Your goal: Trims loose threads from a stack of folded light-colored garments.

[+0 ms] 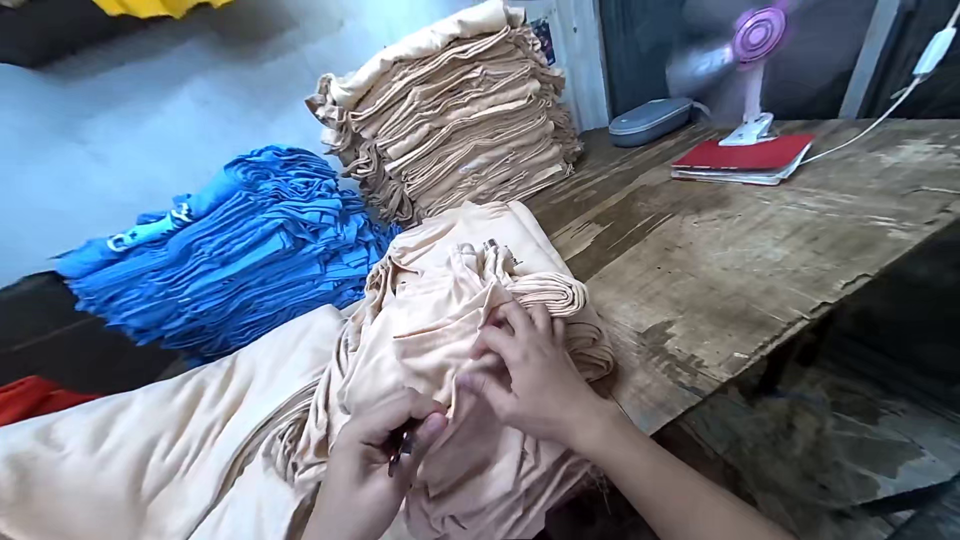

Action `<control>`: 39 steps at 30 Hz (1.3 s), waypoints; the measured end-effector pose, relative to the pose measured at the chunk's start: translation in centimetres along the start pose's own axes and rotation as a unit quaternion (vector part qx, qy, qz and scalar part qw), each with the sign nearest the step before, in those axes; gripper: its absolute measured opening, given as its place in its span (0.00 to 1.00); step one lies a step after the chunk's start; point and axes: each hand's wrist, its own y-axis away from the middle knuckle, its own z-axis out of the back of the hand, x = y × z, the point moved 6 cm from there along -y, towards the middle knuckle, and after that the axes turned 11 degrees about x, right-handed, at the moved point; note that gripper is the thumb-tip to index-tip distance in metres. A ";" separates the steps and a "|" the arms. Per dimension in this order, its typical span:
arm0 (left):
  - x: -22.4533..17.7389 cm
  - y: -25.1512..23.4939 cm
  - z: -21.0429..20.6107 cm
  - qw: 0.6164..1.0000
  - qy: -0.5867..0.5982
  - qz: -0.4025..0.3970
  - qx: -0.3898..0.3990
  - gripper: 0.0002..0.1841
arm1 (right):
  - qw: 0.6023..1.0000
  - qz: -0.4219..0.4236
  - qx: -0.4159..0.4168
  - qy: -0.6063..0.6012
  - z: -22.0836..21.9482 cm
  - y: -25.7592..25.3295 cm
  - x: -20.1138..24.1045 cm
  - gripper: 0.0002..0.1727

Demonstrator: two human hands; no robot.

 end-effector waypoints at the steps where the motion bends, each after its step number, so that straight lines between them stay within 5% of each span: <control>1: -0.3 0.1 0.2 1.000 0.000 -0.003 0.010 0.10 | 0.999 0.002 -0.050 0.008 0.1 -0.1 -0.1 0.14; 4: -0.7 1.5 1.0 0.999 0.001 0.024 0.039 0.07 | 0.994 0.047 -0.089 -0.044 0.6 1.1 -0.8 0.13; 7: -0.1 1.9 0.6 0.999 0.017 0.037 0.022 0.07 | 0.997 0.044 0.000 -0.064 -0.1 2.2 -0.4 0.33; 8: 0.0 1.6 0.4 0.999 0.023 0.029 0.008 0.08 | 0.999 0.024 0.003 -0.041 -0.4 2.0 -0.2 0.33; 11: -0.1 0.8 1.1 0.999 0.044 -0.018 0.005 0.10 | 0.998 -0.015 -0.052 0.036 -0.3 0.7 -0.1 0.15; 14: 0.4 2.1 1.7 0.989 0.002 -0.023 0.149 0.11 | 0.996 0.038 -0.075 0.023 1.2 2.4 -0.5 0.23; 17: 2.6 3.1 0.6 0.965 -0.037 0.017 0.260 0.09 | 0.986 0.138 -0.079 -0.059 2.1 6.8 -1.9 0.09; 21: 0.1 -0.8 -1.3 0.992 -0.037 0.028 0.116 0.10 | 0.975 0.176 -0.110 -0.079 0.7 8.8 -3.2 0.10; 26: -3.3 -10.0 -5.5 0.976 -0.220 -0.001 0.005 0.17 | 0.963 0.223 -0.121 -0.087 1.1 10.1 -3.5 0.08; 29: -1.4 -13.2 -5.3 0.967 -0.244 -0.054 -0.051 0.12 | 0.968 0.227 -0.007 -0.106 2.7 11.4 -3.9 0.10; 34: -0.3 -12.4 -5.9 0.959 -0.244 -0.125 -0.076 0.11 | 0.952 0.087 0.285 -0.066 3.2 13.0 -4.7 0.07; 39: -2.4 -10.7 -5.7 0.965 -0.256 -0.051 -0.003 0.17 | 0.998 0.052 -0.014 -0.025 4.6 11.4 -4.0 0.21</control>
